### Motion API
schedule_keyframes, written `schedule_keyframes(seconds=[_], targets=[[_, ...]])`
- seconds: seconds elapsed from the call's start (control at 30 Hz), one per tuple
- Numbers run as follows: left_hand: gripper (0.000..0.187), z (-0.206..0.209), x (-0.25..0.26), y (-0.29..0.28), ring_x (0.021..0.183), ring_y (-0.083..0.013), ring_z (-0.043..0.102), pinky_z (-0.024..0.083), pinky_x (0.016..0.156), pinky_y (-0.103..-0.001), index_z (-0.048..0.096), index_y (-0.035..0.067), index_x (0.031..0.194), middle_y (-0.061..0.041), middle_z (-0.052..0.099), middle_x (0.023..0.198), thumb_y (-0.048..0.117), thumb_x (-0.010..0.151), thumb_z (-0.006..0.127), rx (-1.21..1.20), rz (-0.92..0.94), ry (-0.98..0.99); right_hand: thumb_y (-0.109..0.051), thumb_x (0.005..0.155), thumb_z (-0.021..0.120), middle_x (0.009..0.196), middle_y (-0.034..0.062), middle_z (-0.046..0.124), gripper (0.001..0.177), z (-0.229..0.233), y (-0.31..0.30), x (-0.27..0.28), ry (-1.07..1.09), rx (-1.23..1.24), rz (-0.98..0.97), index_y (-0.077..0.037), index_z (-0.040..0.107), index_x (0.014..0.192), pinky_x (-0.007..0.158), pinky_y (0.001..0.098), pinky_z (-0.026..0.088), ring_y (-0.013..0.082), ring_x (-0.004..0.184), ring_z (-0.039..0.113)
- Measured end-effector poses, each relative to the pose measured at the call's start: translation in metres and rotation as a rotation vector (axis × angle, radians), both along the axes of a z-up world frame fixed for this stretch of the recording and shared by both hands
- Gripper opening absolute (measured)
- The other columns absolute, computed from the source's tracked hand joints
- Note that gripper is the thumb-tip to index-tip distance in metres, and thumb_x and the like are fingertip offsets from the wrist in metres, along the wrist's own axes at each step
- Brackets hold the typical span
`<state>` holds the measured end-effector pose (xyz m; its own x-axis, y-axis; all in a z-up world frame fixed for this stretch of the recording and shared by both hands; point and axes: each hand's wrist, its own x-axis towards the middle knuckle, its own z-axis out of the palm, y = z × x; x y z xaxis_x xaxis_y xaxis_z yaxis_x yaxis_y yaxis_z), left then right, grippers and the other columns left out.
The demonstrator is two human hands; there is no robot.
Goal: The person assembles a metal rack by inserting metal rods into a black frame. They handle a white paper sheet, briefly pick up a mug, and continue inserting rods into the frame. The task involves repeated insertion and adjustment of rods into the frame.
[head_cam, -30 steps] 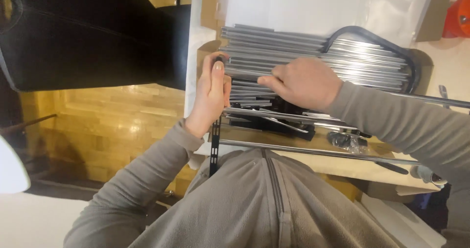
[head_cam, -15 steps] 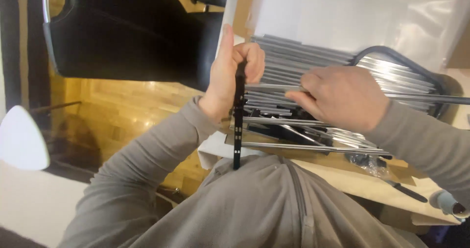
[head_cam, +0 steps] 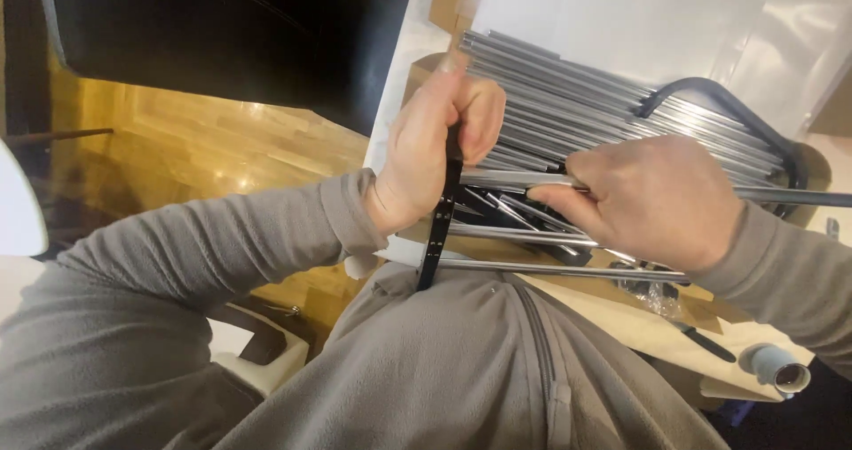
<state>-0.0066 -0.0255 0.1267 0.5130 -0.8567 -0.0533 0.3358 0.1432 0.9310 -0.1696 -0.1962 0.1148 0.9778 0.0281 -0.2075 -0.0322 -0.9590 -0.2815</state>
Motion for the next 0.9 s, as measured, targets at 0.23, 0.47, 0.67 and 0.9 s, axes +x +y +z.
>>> schedule_keyframes(seconds=[0.23, 0.47, 0.67, 0.9], targets=[[0.053, 0.003, -0.004, -0.002, 0.053, -0.0126, 0.036, 0.031, 0.055, -0.027, 0.034, 0.013, 0.059, -0.002, 0.039, 0.056, 0.044, 0.101, 0.028, 0.036, -0.004, -0.030, -0.062, 0.102, 0.047, 0.047, 0.0007, 0.049, 0.065, -0.012, 0.000, -0.003, -0.005, 0.055, -0.005, -0.015, 0.045, 0.056, 0.039, 0.0424, 0.034, 0.0243, 0.038, 0.047], [0.060, -0.026, 0.029, -0.031, 0.052, -0.0123, 0.041, 0.038, 0.059, -0.028, 0.043, 0.014, 0.059, 0.000, 0.044, 0.054, 0.059, 0.096, 0.027, 0.086, -0.105, 0.026, -0.064, 0.104, 0.034, 0.049, -0.0020, 0.050, 0.067, -0.022, -0.023, 0.027, 0.178, 0.014, -0.090, -0.016, 0.052, 0.061, 0.040, 0.0348, 0.037, 0.0175, 0.042, 0.047], [0.070, -0.090, 0.018, 0.002, 0.067, -0.0229, 0.066, 0.057, 0.062, -0.035, 0.060, 0.010, 0.088, -0.010, 0.065, 0.075, 0.071, 0.090, 0.024, 0.432, -0.112, 0.340, -0.066, 0.109, 0.027, 0.062, 0.0027, 0.051, 0.071, -0.027, -0.038, 0.069, 0.446, 0.098, -0.244, -0.012, 0.053, 0.071, 0.055, 0.0349, 0.042, 0.0196, 0.055, 0.049], [0.059, -0.155, -0.027, 0.057, 0.035, -0.0154, 0.037, 0.028, 0.036, -0.028, 0.056, 0.010, 0.087, -0.005, 0.046, 0.047, 0.058, 0.104, 0.026, 0.520, -0.010, 0.388, -0.067, 0.113, 0.023, 0.091, 0.0137, 0.071, 0.081, -0.096, -0.053, 0.101, 0.451, 0.119, -0.346, -0.004, 0.072, 0.098, 0.075, 0.0479, 0.053, 0.0323, 0.088, 0.066]])
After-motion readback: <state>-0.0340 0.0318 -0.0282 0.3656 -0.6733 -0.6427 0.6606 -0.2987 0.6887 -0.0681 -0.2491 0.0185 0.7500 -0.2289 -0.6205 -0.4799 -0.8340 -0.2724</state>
